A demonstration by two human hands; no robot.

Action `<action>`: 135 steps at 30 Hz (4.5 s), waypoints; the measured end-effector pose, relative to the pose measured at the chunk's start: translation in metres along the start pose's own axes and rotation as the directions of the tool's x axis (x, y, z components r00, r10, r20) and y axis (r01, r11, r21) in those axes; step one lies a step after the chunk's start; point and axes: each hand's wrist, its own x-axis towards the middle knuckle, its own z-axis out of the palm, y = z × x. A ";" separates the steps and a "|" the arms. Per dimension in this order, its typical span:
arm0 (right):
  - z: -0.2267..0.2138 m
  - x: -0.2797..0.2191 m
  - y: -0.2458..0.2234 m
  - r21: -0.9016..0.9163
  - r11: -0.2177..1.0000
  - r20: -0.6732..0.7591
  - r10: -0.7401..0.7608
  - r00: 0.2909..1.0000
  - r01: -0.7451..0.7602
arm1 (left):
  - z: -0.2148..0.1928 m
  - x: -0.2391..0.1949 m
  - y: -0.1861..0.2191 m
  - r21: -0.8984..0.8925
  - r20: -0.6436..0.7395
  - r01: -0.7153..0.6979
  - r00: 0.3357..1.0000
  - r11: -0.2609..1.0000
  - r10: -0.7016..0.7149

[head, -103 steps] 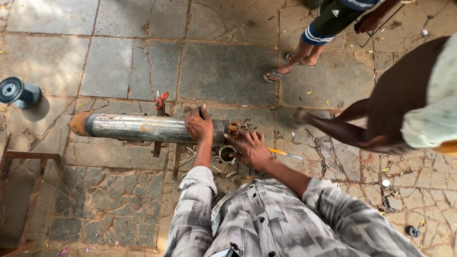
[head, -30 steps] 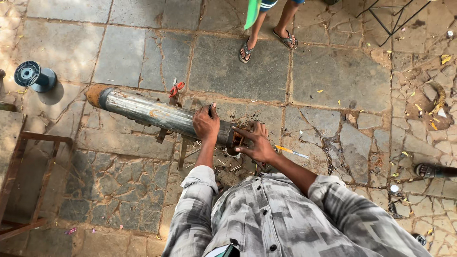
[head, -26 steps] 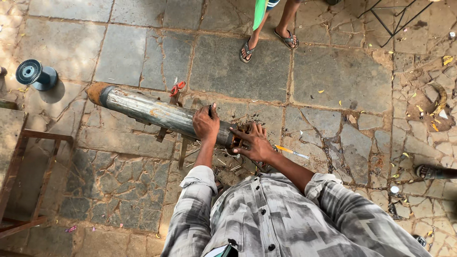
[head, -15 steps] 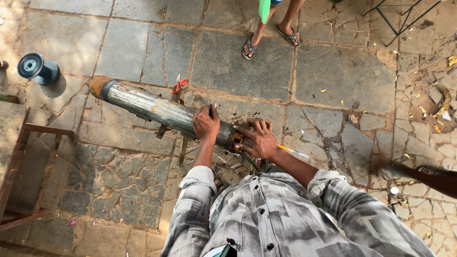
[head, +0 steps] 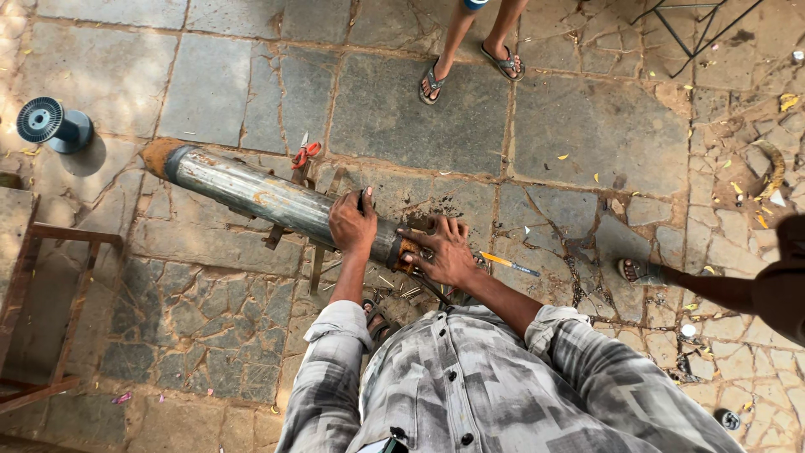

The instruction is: The person uses a hammer and a chisel to chip away rust and debris from the end of a metal pipe mounted on a stand. They repeatedly strike the chisel and clear the loosened material by hand.

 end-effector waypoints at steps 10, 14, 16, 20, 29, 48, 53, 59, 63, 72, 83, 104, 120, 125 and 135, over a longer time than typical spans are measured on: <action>0.003 -0.014 -0.011 -0.085 0.982 -0.038 -0.175 0.984 0.171 | -0.004 0.002 0.006 0.057 0.001 -0.001 1.000 0.998 0.001; 0.012 -0.022 -0.016 -0.161 0.955 -0.033 -0.256 0.966 0.248 | -0.008 -0.003 0.006 0.061 -0.004 -0.009 1.000 0.998 0.009; 0.014 -0.021 -0.016 -0.199 0.939 0.001 -0.285 0.958 0.280 | -0.009 -0.003 0.005 0.073 0.008 0.008 1.000 0.997 -0.008; 0.012 -0.022 -0.006 -0.204 0.935 -0.117 -0.316 0.942 0.288 | -0.006 -0.005 0.003 0.053 0.015 -0.010 1.000 0.999 0.009; 0.007 -0.013 0.000 -0.082 0.976 -0.183 -0.214 0.960 0.202 | -0.008 -0.002 0.007 0.051 -0.011 -0.022 1.000 0.998 0.022; 0.000 -0.004 0.007 0.015 0.999 -0.081 -0.042 0.996 0.043 | -0.007 0.001 0.009 0.056 0.007 -0.027 1.000 0.998 0.027; 0.013 -0.008 0.003 0.291 0.953 -0.117 -0.057 0.991 0.089 | -0.015 0.000 0.020 0.038 0.066 0.035 0.997 0.999 -0.037; 0.006 -0.014 -0.004 0.218 0.970 -0.085 -0.089 0.992 0.106 | -0.032 0.000 0.035 0.038 -0.031 -0.035 0.999 0.999 0.036; 0.002 -0.022 -0.007 -0.042 0.979 -0.034 -0.199 0.979 0.198 | -0.032 -0.003 0.031 0.028 0.009 -0.010 1.000 1.000 0.009; 0.003 -0.016 0.011 -0.340 0.883 -0.060 -0.363 0.930 0.323 | -0.012 -0.003 0.014 0.053 0.007 -0.027 1.000 0.998 0.026; -0.004 -0.004 0.019 -0.177 0.952 -0.137 -0.274 0.952 0.249 | -0.021 -0.004 0.025 0.030 -0.028 -0.034 0.999 0.999 0.035; 0.006 0.000 0.013 0.245 0.963 0.022 -0.119 0.993 0.110 | -0.016 -0.005 0.021 0.032 -0.019 -0.026 0.999 0.999 0.026; 0.009 -0.009 0.004 0.304 0.947 -0.045 -0.092 0.995 0.102 | -0.010 -0.003 0.019 0.030 0.002 -0.005 1.000 1.000 0.005; 0.000 -0.017 -0.004 0.082 0.977 0.010 -0.196 0.981 0.195 | -0.012 -0.005 0.018 0.039 0.014 -0.042 0.999 0.998 0.041; 0.001 -0.018 0.003 -0.013 0.981 0.002 -0.195 0.981 0.195 | -0.024 -0.019 0.014 0.032 0.041 -0.048 0.998 0.998 0.046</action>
